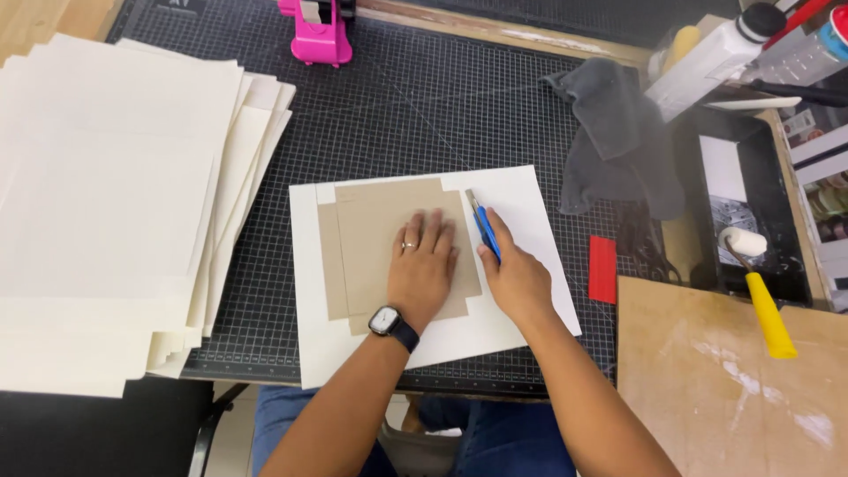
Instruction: Trim white paper sheets using a utility knife and a cardboard template on a cutting mat
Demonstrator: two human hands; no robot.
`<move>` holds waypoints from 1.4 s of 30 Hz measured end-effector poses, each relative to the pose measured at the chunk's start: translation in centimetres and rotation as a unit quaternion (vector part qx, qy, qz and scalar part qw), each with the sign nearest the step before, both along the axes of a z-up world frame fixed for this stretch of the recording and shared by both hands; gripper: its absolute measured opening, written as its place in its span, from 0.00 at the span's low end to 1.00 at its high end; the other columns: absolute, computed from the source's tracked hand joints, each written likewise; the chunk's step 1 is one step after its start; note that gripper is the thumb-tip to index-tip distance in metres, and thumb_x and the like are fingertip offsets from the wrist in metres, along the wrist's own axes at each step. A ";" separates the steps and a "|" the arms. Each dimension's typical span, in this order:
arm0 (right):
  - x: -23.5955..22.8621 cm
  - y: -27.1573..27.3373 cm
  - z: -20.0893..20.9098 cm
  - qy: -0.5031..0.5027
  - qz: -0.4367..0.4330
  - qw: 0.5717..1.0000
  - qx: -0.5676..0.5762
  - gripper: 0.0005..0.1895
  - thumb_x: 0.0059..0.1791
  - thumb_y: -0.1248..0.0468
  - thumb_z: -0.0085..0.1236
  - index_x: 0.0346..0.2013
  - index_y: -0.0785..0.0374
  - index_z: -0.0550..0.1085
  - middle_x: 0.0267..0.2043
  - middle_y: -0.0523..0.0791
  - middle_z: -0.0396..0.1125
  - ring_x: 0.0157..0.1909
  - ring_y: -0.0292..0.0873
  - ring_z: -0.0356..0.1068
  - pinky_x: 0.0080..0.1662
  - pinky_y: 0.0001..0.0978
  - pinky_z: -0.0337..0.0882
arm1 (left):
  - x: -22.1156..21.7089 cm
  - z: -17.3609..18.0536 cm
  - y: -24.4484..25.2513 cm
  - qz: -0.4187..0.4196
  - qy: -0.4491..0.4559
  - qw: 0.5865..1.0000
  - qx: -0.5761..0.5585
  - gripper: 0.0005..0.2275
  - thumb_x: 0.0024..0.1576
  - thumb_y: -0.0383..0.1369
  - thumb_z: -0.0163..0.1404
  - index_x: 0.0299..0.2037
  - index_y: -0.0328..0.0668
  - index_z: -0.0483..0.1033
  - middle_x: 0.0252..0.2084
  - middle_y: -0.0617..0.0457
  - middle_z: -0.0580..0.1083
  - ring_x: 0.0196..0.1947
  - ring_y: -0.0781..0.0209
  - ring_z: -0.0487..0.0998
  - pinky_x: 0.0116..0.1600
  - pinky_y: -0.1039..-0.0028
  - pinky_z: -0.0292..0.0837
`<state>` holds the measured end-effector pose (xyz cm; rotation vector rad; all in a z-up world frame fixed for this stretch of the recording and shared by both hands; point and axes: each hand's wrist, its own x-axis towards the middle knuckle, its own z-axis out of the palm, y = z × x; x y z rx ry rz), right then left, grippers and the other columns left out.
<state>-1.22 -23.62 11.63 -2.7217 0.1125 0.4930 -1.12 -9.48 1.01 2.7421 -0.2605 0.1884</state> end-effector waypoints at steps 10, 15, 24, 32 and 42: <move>0.7 -0.4 -2.2 -0.026 0.018 0.999 -0.010 0.31 0.59 0.49 0.37 0.78 0.34 0.49 0.62 0.54 0.69 0.59 0.60 0.72 0.56 0.53 0.73 | 0.7 -1.0 -0.2 0.002 0.020 0.999 0.027 0.20 0.68 0.44 0.36 0.70 0.53 0.62 0.74 0.52 0.59 0.76 0.45 0.50 0.76 0.54 0.42; 0.5 -0.1 -2.2 -0.024 0.029 0.999 -0.011 0.31 0.59 0.49 0.36 0.78 0.35 0.49 0.63 0.53 0.69 0.60 0.60 0.72 0.56 0.53 0.73 | 0.6 -1.4 -0.2 0.007 0.018 1.000 0.021 0.21 0.68 0.44 0.36 0.70 0.54 0.62 0.74 0.52 0.58 0.76 0.44 0.50 0.76 0.54 0.42; 0.6 0.5 -1.7 -0.026 0.078 0.996 -0.034 0.29 0.59 0.54 0.36 0.77 0.44 0.49 0.55 0.57 0.72 0.53 0.59 0.76 0.50 0.52 0.76 | -0.1 -0.1 -0.7 0.004 0.095 0.995 0.032 0.24 0.70 0.46 0.31 0.75 0.51 0.54 0.79 0.52 0.49 0.79 0.44 0.41 0.78 0.53 0.32; 0.2 0.4 -1.1 -0.022 0.092 0.995 -0.018 0.29 0.59 0.57 0.37 0.76 0.47 0.48 0.56 0.60 0.71 0.54 0.63 0.75 0.50 0.57 0.74 | 0.0 0.1 -0.8 0.005 0.111 0.993 0.036 0.25 0.70 0.48 0.29 0.76 0.52 0.51 0.80 0.52 0.46 0.79 0.44 0.38 0.79 0.50 0.28; -4.2 -0.5 0.0 0.002 0.089 0.996 -0.015 0.29 0.59 0.58 0.37 0.75 0.50 0.49 0.57 0.62 0.70 0.50 0.63 0.77 0.46 0.55 0.76 | 0.0 0.2 -0.9 0.002 0.129 0.991 0.036 0.25 0.70 0.47 0.28 0.76 0.52 0.50 0.81 0.54 0.43 0.80 0.45 0.36 0.79 0.48 0.24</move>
